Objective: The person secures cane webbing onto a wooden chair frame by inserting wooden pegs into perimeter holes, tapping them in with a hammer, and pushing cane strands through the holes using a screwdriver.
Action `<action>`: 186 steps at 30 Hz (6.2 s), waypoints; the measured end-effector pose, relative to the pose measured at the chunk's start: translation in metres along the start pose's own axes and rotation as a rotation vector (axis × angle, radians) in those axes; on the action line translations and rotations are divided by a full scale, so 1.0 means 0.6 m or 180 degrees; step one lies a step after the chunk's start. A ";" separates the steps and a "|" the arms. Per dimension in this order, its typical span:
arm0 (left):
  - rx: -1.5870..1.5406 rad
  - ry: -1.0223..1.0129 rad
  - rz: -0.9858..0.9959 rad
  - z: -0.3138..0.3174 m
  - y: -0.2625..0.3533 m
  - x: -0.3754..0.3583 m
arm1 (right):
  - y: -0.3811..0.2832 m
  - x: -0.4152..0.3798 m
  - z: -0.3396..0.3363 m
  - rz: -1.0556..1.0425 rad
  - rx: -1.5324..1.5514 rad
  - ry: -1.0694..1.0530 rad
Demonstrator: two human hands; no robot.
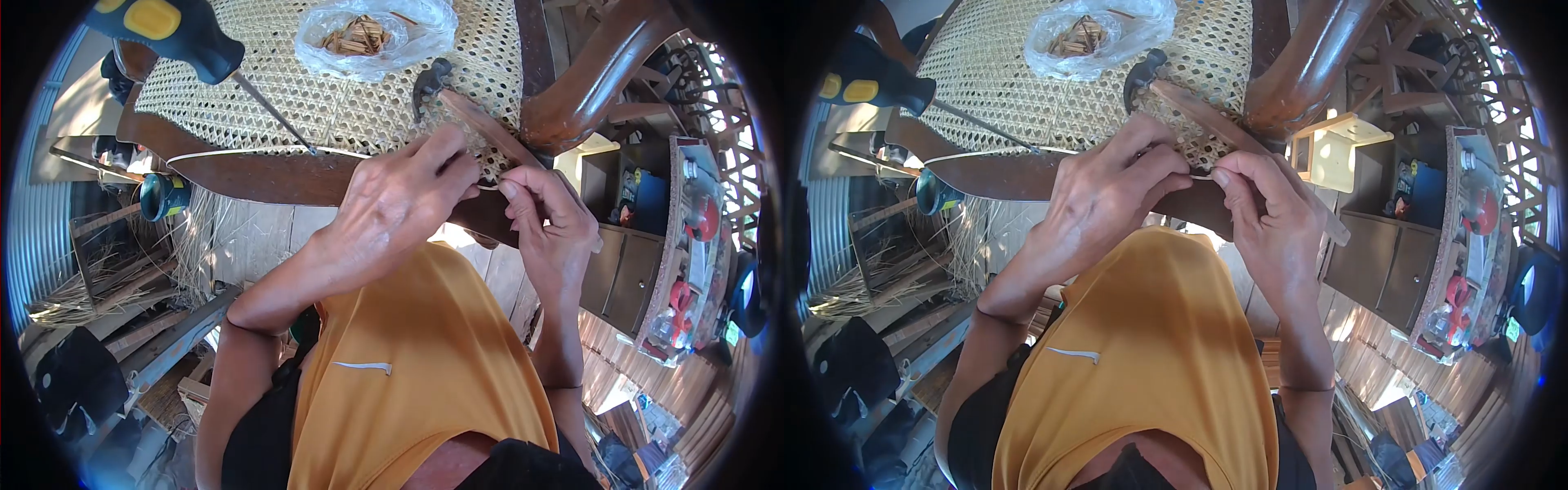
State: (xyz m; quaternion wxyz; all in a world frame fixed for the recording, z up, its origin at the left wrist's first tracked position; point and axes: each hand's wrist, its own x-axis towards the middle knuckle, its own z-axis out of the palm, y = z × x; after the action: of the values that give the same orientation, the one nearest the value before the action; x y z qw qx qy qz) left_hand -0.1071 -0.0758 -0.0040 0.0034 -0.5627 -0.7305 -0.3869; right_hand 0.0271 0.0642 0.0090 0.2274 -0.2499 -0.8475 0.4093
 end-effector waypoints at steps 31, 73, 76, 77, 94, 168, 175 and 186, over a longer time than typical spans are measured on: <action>0.0027 0.0122 0.0699 -0.009 -0.041 0.037 | -0.020 0.004 0.005 -0.0233 -0.0897 0.0013; 0.0441 0.0005 0.0754 -0.011 -0.052 0.028 | 0.020 -0.049 -0.076 0.0435 -0.0415 0.0312; 0.0430 0.0051 0.0747 -0.010 -0.056 0.031 | 0.026 -0.091 -0.104 0.0499 -0.0013 0.0191; 0.0422 0.0046 0.0741 -0.010 -0.056 0.030 | 0.022 -0.106 -0.110 0.0506 -0.0120 0.0154; 0.0323 0.0070 0.0602 -0.010 -0.056 0.032 | 0.024 -0.149 -0.143 -0.0325 -0.1776 -0.0185; 0.0186 0.0207 0.0112 -0.009 -0.051 0.021 | 0.084 -0.134 -0.133 -0.1153 -0.1324 0.0283; -0.0186 0.0400 -0.0589 -0.018 -0.035 0.014 | 0.102 -0.136 -0.132 -0.0932 -0.1329 0.0267; 0.0718 0.0313 -0.0014 -0.016 -0.045 -0.001 | 0.118 -0.126 -0.139 -0.1058 -0.1406 0.0060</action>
State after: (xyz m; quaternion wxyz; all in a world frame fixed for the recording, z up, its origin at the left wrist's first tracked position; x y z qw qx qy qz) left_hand -0.1332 -0.0838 -0.0127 0.1016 -0.5375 -0.7696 -0.3294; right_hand 0.1516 0.1047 -0.0152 0.2393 -0.1547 -0.9435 0.1692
